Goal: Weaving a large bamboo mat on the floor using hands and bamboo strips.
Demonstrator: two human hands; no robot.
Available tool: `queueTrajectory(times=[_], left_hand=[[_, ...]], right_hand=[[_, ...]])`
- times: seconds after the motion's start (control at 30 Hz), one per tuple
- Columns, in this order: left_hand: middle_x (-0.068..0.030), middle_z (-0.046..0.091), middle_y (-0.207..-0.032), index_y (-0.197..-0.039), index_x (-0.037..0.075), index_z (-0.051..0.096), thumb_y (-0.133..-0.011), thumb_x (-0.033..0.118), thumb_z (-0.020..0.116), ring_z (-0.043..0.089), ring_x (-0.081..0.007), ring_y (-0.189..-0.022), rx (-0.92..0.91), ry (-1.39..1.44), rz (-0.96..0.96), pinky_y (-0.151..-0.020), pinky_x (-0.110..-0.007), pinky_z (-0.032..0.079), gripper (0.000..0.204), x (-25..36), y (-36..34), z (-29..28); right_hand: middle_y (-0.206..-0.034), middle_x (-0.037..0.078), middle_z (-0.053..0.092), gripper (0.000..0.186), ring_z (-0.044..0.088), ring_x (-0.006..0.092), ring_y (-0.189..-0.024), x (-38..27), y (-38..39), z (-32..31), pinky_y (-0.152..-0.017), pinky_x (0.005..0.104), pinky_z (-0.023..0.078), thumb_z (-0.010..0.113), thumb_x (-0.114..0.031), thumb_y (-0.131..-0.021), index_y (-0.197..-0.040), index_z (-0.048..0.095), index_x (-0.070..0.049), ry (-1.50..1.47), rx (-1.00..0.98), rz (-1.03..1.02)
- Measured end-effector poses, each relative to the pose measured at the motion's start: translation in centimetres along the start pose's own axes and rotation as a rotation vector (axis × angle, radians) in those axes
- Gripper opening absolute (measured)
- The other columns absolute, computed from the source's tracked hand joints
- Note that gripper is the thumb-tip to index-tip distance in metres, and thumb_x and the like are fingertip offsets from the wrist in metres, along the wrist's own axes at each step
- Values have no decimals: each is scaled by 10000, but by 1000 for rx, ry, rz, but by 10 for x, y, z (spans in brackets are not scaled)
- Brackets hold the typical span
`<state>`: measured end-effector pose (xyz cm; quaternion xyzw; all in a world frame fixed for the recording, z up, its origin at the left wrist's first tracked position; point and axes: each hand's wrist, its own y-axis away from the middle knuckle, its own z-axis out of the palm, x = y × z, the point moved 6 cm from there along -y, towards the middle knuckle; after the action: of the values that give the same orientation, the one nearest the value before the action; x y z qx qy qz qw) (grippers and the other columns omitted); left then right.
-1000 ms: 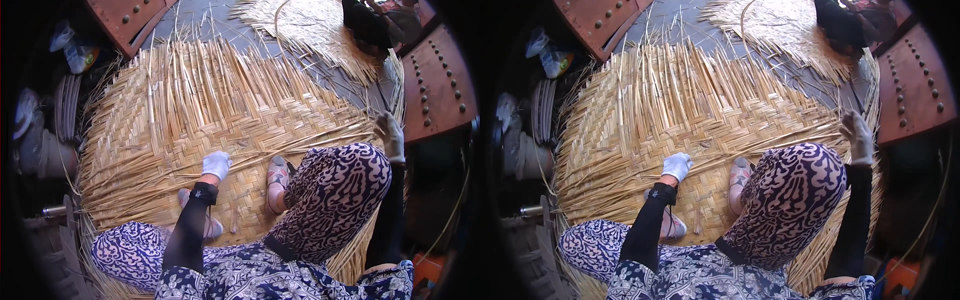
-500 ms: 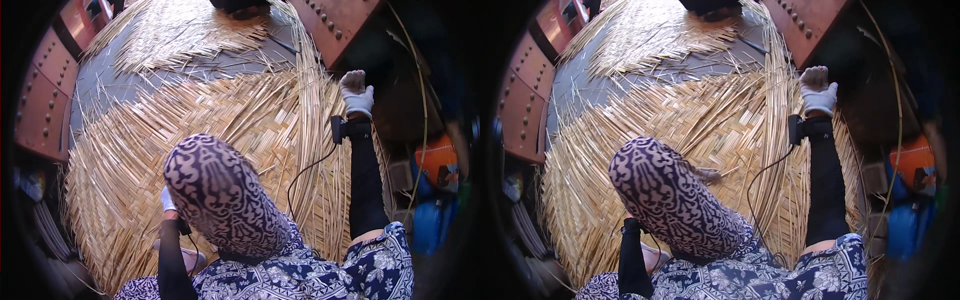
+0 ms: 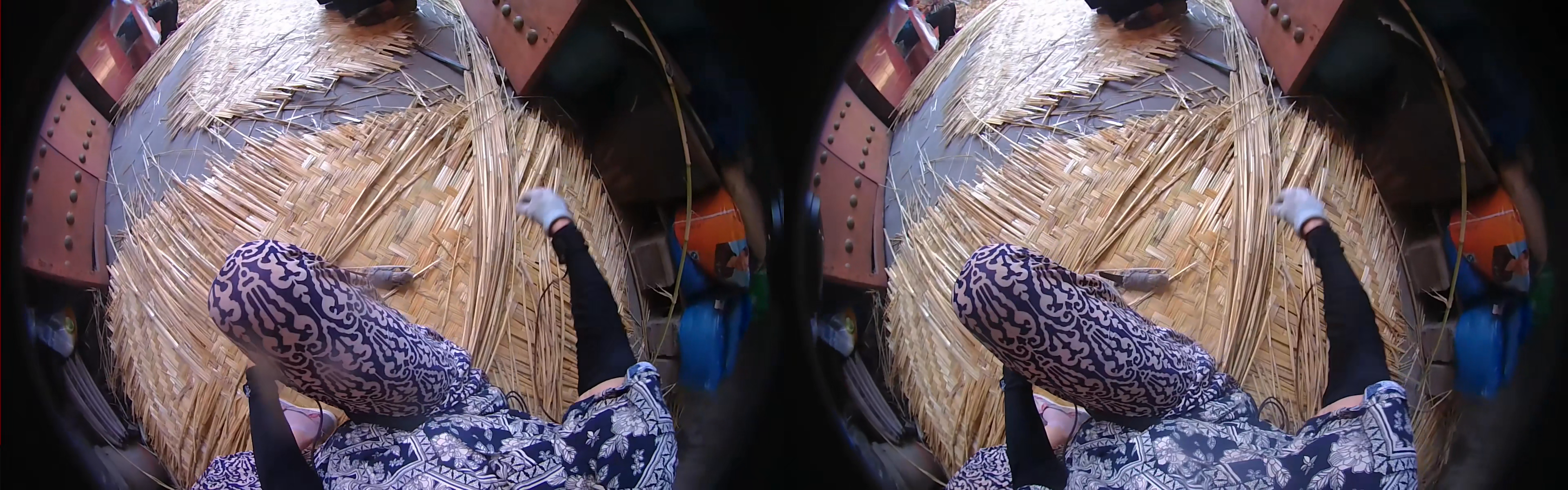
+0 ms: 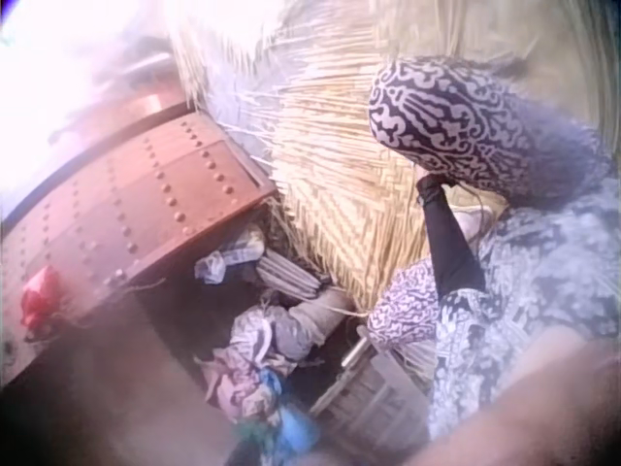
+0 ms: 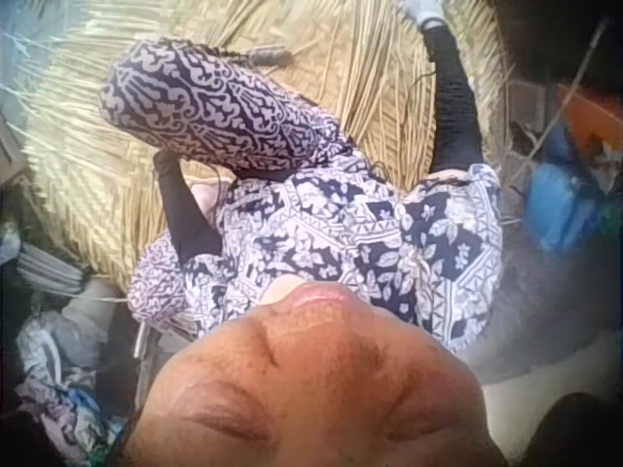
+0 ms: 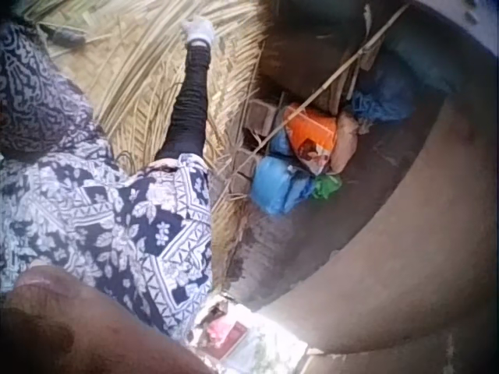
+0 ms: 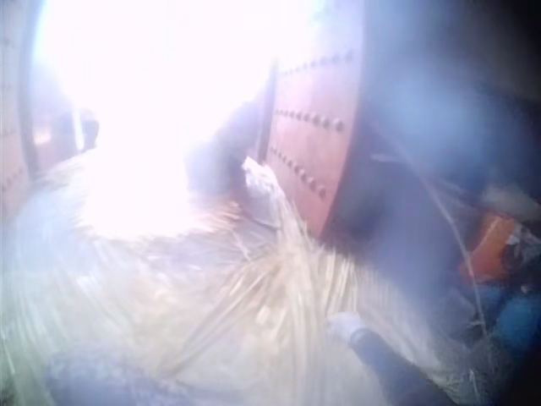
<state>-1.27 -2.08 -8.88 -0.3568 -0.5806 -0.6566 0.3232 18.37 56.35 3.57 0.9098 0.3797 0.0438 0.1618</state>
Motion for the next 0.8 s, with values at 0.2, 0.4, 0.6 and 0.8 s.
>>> queueTrajectory(times=[0.2,0.4,0.6,0.8], left_hand=[[-135,621,-807,-863,30,600,-819,256,426,592,-247,-730,23,65,-26,-634,-329,450,289,-10,9,-13],[-129,621,-808,-866,27,600,-819,246,426,590,-239,-729,33,82,-41,-634,-325,450,283,-12,11,-15],[-123,621,-809,-868,25,600,-820,237,427,588,-232,-727,31,99,-57,-635,-321,449,278,-14,10,-16],[-117,621,-809,-870,23,600,-820,228,427,586,-224,-725,6,108,-69,-635,-316,449,273,-15,9,-11]], right_hand=[[-913,185,600,500,574,303,-856,-14,50,122,-783,362,441,509,-470,-722,-904,619,-17,-258,-87,332],[-559,23,510,306,490,112,-501,-6,68,154,-426,254,386,655,-316,-704,-644,563,-30,-1062,-73,388],[-594,-8,519,250,482,85,-520,15,58,178,-461,250,399,623,-294,-745,-708,582,-50,-1136,-55,395],[-658,42,585,265,557,170,-592,25,56,168,-555,296,443,632,-294,-729,-830,603,-51,-751,193,312]])
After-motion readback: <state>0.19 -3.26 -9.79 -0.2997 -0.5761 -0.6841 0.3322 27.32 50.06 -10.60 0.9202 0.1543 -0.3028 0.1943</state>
